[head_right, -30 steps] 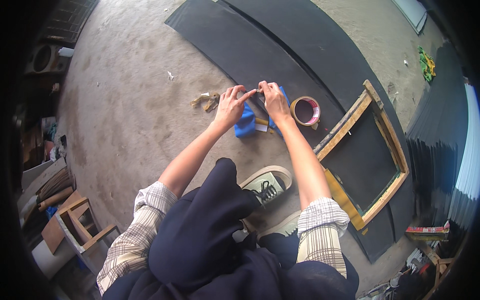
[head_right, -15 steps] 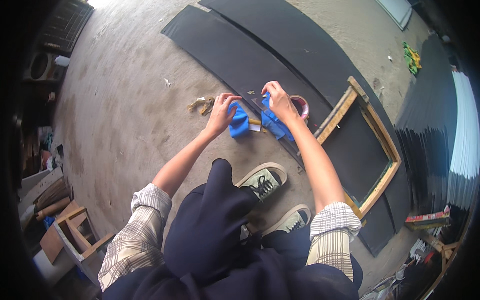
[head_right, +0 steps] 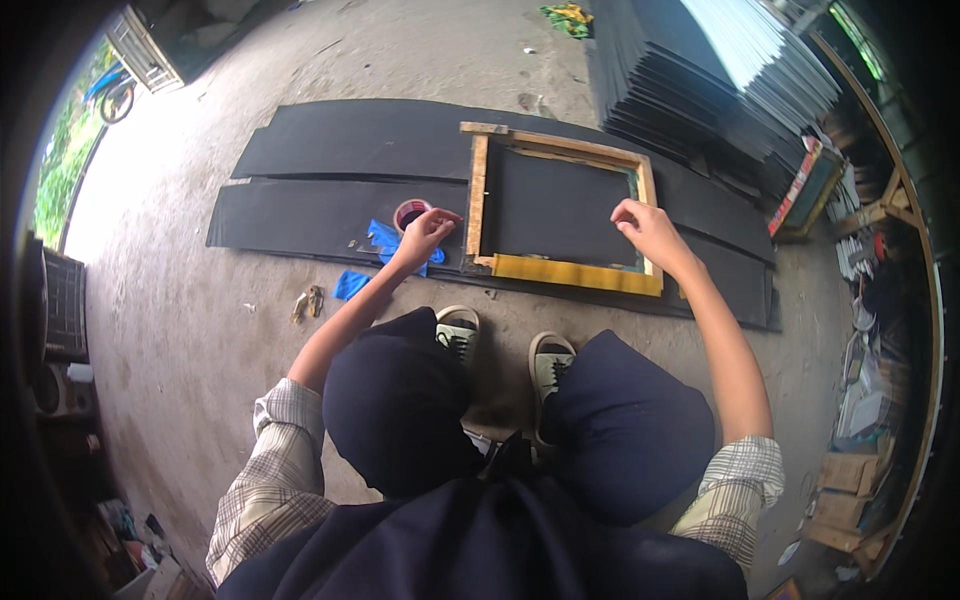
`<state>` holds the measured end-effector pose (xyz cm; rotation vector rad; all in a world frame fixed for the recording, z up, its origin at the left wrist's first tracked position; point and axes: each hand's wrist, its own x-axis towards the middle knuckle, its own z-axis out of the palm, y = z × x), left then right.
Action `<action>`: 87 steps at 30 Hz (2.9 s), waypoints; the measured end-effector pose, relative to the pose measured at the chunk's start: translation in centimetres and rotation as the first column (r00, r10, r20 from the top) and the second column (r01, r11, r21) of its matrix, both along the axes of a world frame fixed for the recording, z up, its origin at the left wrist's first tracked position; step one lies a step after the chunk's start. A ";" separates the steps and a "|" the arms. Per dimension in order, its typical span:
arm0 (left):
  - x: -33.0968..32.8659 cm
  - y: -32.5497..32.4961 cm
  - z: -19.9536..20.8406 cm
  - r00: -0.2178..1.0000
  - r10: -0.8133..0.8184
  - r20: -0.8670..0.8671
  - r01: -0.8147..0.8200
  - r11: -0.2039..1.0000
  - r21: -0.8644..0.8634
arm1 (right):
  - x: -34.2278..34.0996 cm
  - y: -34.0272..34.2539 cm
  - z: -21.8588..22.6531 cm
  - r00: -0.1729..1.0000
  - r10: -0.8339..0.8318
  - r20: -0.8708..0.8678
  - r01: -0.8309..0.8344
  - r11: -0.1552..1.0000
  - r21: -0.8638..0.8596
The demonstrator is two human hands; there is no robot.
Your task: The person sits on the floor and applies yellow masking tape to the edges of a wooden frame. They use a utility knife to cut the tape and smooth it down, repeating the process for different sides of the frame.
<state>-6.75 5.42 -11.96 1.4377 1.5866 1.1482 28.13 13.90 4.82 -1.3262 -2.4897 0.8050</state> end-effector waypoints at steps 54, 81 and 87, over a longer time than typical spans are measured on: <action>6.8 0.9 4.7 0.957 0.093 0.276 -0.070 0.993 -0.090 | 14.2 0.0 -9.9 0.108 -0.626 -0.772 0.769 0.545 -0.334; 5.2 6.8 -4.8 0.981 0.138 -0.140 -0.183 0.902 -0.390 | 16.0 6.4 -24.1 0.440 -0.804 -0.400 0.731 0.579 -0.361; 6.5 5.9 -4.5 0.942 0.092 -0.322 -0.227 0.882 -0.414 | 15.7 5.3 -24.9 0.586 -0.803 -0.111 0.784 0.596 -0.176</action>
